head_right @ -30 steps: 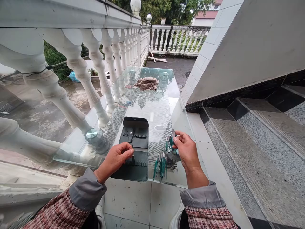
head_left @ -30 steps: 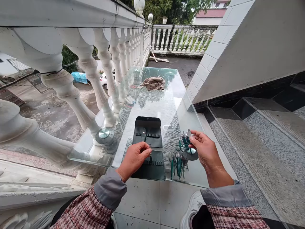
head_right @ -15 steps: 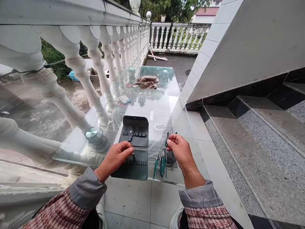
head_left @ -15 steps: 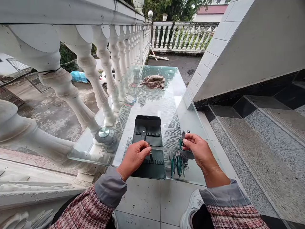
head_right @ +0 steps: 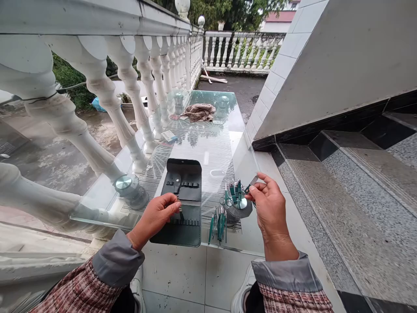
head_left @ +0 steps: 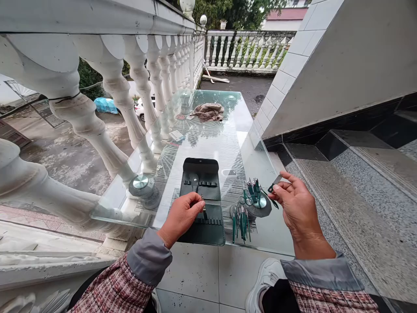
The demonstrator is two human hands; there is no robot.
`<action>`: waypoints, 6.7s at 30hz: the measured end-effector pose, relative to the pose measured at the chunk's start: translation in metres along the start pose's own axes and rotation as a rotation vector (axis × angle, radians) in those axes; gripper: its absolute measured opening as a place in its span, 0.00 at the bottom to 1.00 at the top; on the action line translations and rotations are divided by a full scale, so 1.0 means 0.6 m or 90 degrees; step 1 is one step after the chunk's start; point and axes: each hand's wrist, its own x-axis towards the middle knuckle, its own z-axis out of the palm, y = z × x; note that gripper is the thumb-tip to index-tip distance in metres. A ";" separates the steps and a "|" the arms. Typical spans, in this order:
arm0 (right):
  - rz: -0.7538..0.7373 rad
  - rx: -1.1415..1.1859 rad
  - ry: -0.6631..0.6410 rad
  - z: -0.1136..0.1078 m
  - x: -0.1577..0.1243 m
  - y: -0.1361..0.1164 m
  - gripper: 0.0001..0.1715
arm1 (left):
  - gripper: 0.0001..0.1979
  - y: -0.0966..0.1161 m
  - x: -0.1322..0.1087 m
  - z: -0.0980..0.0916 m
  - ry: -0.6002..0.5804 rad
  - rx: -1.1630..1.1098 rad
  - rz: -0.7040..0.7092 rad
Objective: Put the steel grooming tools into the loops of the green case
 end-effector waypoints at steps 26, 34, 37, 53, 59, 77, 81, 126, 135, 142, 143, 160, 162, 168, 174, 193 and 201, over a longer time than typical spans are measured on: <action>0.031 -0.116 -0.078 0.019 -0.023 0.024 0.23 | 0.09 -0.007 0.002 -0.020 0.052 -0.031 -0.016; 0.062 -0.133 -0.148 0.049 -0.052 0.027 0.27 | 0.07 -0.038 -0.004 -0.075 0.108 0.025 -0.010; 0.083 -0.126 -0.199 0.069 -0.071 0.026 0.29 | 0.07 -0.047 -0.006 -0.077 0.099 0.057 -0.013; 0.143 -0.104 -0.330 0.132 -0.119 0.024 0.28 | 0.04 -0.053 0.001 -0.068 0.042 0.126 -0.089; 0.108 -0.133 -0.347 0.151 -0.136 0.052 0.23 | 0.03 -0.049 0.000 -0.064 0.027 0.156 -0.105; 0.123 -0.147 -0.355 0.156 -0.130 0.058 0.22 | 0.04 -0.038 -0.022 -0.070 -0.008 0.289 -0.112; 0.123 -0.139 -0.349 0.156 -0.129 0.058 0.21 | 0.04 -0.033 -0.025 -0.068 -0.007 0.325 -0.112; -0.176 -0.491 -0.089 0.052 -0.013 0.057 0.21 | 0.05 -0.019 -0.023 -0.065 -0.037 0.471 -0.091; -0.562 -0.435 -0.337 0.113 -0.150 0.049 0.15 | 0.04 -0.021 -0.026 -0.071 -0.035 0.476 -0.063; -0.633 -0.452 -0.412 0.129 -0.186 0.066 0.13 | 0.13 -0.046 -0.044 -0.076 -0.071 0.593 0.242; -0.645 -0.466 -0.413 0.129 -0.187 0.069 0.13 | 0.14 -0.053 -0.046 -0.077 -0.082 0.610 0.288; -0.709 -0.516 -0.385 0.128 -0.194 0.081 0.14 | 0.11 -0.060 -0.071 -0.077 -0.070 0.783 0.353; -0.708 -0.517 -0.384 0.128 -0.195 0.080 0.14 | 0.13 -0.063 -0.069 -0.076 -0.061 0.797 0.364; -0.701 -0.521 -0.386 0.127 -0.196 0.079 0.14 | 0.13 -0.068 -0.061 -0.075 -0.043 0.802 0.383; -0.712 -0.526 -0.386 0.127 -0.193 0.079 0.14 | 0.09 -0.070 -0.052 -0.069 0.002 0.753 0.405; -0.709 -0.531 -0.378 0.123 -0.198 0.088 0.16 | 0.07 -0.058 -0.046 -0.078 0.089 0.697 0.260; -0.702 -0.523 -0.384 0.125 -0.202 0.092 0.16 | 0.08 -0.043 -0.048 -0.083 0.091 0.732 0.100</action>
